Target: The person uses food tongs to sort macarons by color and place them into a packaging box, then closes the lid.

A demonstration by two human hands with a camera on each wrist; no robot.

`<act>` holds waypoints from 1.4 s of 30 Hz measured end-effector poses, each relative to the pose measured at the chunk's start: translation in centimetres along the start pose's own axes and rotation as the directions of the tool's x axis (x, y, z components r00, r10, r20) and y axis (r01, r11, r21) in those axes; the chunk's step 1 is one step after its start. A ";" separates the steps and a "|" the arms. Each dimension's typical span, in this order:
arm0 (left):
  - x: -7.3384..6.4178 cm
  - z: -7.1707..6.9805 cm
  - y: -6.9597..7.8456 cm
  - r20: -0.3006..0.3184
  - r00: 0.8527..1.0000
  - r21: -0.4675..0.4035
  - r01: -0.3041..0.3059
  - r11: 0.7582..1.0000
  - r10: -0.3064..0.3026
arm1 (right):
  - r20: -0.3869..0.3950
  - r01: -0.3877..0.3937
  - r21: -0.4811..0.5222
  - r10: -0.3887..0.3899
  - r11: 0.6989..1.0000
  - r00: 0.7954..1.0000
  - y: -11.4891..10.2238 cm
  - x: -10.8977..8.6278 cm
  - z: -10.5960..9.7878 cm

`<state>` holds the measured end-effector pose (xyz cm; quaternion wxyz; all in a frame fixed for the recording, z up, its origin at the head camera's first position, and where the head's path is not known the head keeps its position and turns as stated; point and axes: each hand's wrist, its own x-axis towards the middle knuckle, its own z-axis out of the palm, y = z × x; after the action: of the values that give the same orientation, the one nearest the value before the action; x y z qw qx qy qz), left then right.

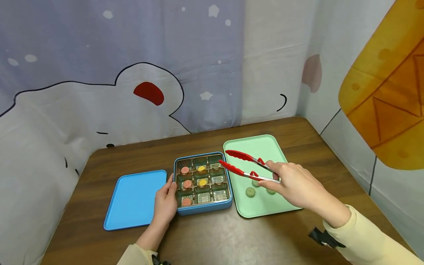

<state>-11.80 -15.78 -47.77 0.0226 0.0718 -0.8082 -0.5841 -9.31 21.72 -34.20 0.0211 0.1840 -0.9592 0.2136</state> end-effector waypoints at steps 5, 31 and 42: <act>-0.1 0.0 0.0 0.009 1.000 -0.002 0.004 1.000 -0.004 | -0.043 -0.012 -0.008 0.012 1.000 0.999 1.8 -1.3 -1.1; -0.1 -0.1 -0.3 0.013 0.999 -0.003 0.036 0.999 -0.036 | -0.085 -0.189 -0.082 0.182 0.978 0.980 7.8 -7.9 -2.6; 0.1 -0.2 0.0 0.025 0.998 0.006 0.055 0.998 -0.055 | -0.050 -0.219 -0.077 0.215 0.973 0.975 9.5 -10.7 -1.3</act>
<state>-11.85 -15.93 -47.67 -0.0036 0.0866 -0.8076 -0.5833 -2.87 33.89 -38.13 0.0250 0.0727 -0.9808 0.1790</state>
